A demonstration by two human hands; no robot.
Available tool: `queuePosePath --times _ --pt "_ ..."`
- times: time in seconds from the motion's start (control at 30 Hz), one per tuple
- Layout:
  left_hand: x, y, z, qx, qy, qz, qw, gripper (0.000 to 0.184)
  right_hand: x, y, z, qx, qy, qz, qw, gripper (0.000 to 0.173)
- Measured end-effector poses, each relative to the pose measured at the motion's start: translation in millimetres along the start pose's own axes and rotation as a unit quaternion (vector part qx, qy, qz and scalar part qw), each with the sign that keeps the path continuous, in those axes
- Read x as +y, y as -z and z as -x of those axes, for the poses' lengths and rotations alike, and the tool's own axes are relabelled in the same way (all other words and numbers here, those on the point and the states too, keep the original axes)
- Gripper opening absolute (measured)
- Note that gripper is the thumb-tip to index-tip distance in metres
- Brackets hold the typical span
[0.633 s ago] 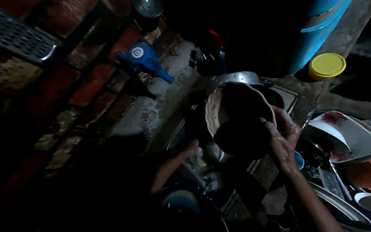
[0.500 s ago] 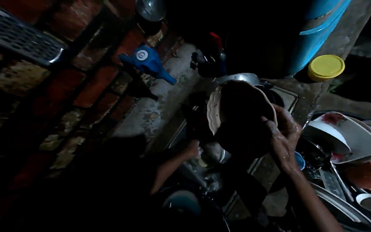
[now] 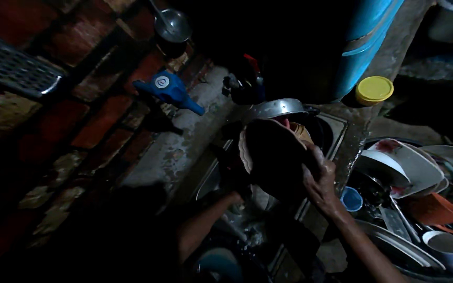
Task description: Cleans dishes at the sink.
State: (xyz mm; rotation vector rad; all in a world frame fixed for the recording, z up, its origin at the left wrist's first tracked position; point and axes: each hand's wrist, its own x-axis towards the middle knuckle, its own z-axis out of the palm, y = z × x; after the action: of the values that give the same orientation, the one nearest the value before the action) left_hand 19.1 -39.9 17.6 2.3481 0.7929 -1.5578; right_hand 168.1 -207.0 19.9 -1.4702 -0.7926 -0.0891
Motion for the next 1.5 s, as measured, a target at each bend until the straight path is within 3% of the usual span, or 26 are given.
queuePosePath --times 0.03,0.07,0.17,0.23,0.33,0.4,0.5,0.57,0.63,0.77,0.87,0.97,1.07,1.17,1.27,1.33,1.4,1.5 --pt "-28 -7 -11 0.042 -0.063 0.022 0.997 0.044 0 2 1 0.005 0.002 0.017 1.000 0.031" --pt "-63 -17 -33 0.124 -0.181 0.061 0.974 0.045 2 5 3 0.013 -0.004 0.034 0.999 0.032" --pt "-67 15 -11 0.113 -0.124 0.201 0.965 0.061 8 22 9 0.064 -0.056 0.045 0.995 0.031" --pt "-52 36 37 0.214 -0.185 0.242 0.928 0.057 10 38 12 0.093 -0.134 0.010 0.987 0.033" --pt "3 53 84 0.409 -0.331 0.285 0.801 0.051 9 61 19 0.120 -0.240 -0.075 0.960 0.036" --pt "51 59 89 0.470 -0.372 0.265 0.756 0.049 3 76 25 0.134 -0.284 -0.107 0.943 0.035" --pt "117 68 89 0.420 -0.386 0.170 0.804 0.047 -6 109 30 0.162 -0.306 -0.132 0.929 0.033" --pt "155 70 92 0.379 -0.381 0.182 0.824 0.045 -9 139 33 0.179 -0.310 -0.124 0.926 0.032" --pt "185 73 89 0.380 -0.365 0.242 0.815 0.044 -5 174 41 0.189 -0.293 -0.094 0.932 0.032" --pt "244 76 88 0.418 -0.393 0.328 0.751 0.040 -1 240 55 0.218 -0.323 -0.074 0.918 0.032" --pt "290 60 72 0.438 -0.431 0.227 0.755 0.047 3 275 66 0.241 -0.339 -0.085 0.905 0.034" --pt "350 33 48 0.470 -0.424 0.086 0.769 0.068 5 297 73 0.239 -0.351 -0.064 0.903 0.035" --pt "403 -5 36 0.501 -0.428 0.042 0.751 0.051 14 315 75 0.261 -0.347 -0.012 0.901 0.035" --pt "412 -26 26 0.460 -0.461 0.072 0.755 0.039 26 348 83 0.274 -0.347 0.030 0.896 0.037" --pt "409 -7 2 0.469 -0.374 0.104 0.793 0.040 28 368 98 0.265 -0.349 0.052 0.898 0.036" --pt "427 -3 -17 0.501 -0.366 0.117 0.776 0.046 30 367 111 0.249 -0.352 0.060 0.900 0.035" --pt "452 -16 -28 0.514 -0.425 0.121 0.735 0.054 35 366 119 0.240 -0.350 0.078 0.902 0.032" --pt "471 -61 -18 0.427 -0.537 0.095 0.721 0.045 55 368 130 0.252 -0.361 0.056 0.896 0.034"
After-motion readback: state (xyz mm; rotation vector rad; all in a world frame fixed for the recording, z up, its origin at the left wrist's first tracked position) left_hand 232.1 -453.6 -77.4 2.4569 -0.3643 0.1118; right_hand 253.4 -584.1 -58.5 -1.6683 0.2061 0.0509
